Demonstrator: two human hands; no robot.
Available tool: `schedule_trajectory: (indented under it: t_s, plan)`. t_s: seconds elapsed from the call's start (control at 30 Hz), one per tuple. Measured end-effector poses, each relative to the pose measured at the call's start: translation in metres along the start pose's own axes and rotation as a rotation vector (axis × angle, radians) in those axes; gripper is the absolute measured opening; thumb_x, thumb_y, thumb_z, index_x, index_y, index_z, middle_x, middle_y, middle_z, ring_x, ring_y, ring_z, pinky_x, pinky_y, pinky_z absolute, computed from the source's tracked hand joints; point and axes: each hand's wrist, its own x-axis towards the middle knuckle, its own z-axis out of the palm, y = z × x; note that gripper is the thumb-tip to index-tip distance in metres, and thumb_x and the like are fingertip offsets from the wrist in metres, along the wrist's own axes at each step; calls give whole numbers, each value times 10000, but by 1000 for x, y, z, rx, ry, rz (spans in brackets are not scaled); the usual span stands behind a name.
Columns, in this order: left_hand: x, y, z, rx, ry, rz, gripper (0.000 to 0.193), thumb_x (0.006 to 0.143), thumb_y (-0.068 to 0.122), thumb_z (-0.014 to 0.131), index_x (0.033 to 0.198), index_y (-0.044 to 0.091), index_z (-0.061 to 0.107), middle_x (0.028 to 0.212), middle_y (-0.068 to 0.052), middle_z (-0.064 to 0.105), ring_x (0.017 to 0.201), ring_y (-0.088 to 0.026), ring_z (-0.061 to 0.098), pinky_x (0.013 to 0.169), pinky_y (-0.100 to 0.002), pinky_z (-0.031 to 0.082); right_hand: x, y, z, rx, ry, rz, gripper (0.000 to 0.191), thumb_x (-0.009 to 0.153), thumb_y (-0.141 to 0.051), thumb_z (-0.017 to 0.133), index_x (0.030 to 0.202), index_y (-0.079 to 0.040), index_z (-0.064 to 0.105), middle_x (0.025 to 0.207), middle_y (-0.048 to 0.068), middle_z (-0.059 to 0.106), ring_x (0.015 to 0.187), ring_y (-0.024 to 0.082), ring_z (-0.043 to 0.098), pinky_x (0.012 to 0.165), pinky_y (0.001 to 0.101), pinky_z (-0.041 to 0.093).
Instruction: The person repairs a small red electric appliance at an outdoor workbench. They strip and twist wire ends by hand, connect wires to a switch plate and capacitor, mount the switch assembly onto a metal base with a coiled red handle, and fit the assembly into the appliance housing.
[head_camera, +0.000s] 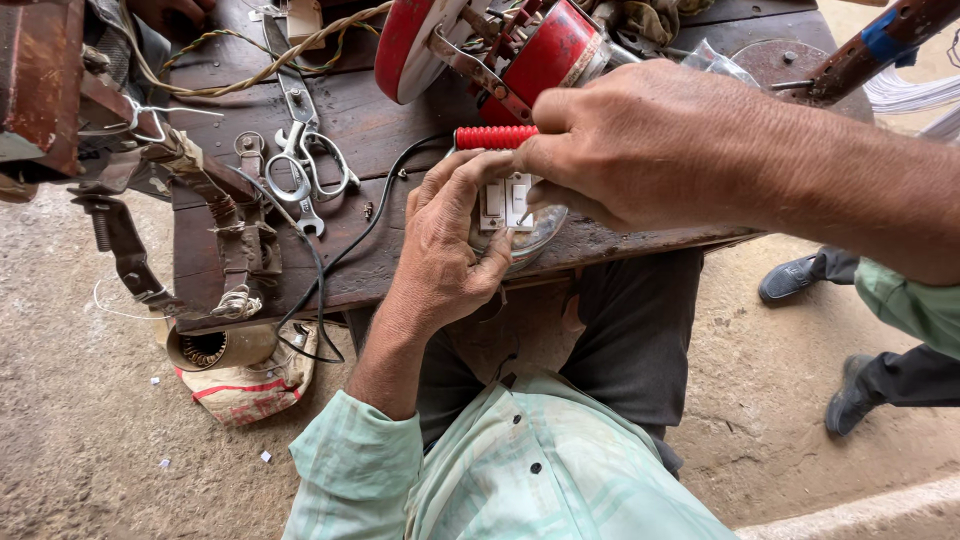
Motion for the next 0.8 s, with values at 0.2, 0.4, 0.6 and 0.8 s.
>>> schedule_trajectory:
  t_s: [0.2, 0.4, 0.6, 0.8]
  plan:
    - [0, -4, 2, 28, -4, 45, 744, 834, 118, 746, 1513, 161, 444, 1459, -76, 602, 1486, -304, 461, 1221, -482, 306, 2, 1, 1, 66, 320, -250, 494, 815, -205, 708, 1271, -18, 670, 953, 127, 589, 795, 272, 664, 654, 374, 570]
    - [-1, -3, 0, -15, -8, 52, 890, 826, 106, 723, 1616, 175, 319, 1413, -30, 672, 1508, -285, 445, 1244, -486, 299, 9, -3, -1, -86, -107, 71, 357, 1032, -370, 642, 1238, -78, 637, 1009, 77, 579, 891, 220, 659, 755, 364, 577]
    - [0, -1, 0, -6, 20, 47, 917, 770, 112, 737, 1586, 185, 323, 1435, -87, 595, 1446, -289, 453, 1206, -468, 312, 4, 0, 1, -43, 385, -285, 382, 748, -165, 679, 1096, -8, 691, 895, 125, 609, 794, 290, 681, 682, 387, 579]
    - [0, 0, 1, 20, 32, 47, 943, 799, 144, 770, 1625, 192, 318, 1396, -4, 668, 1476, -266, 474, 1223, -449, 328, 4, -1, 7, -119, -27, 63, 375, 984, -439, 640, 1110, -86, 649, 996, 81, 585, 925, 273, 661, 780, 403, 565]
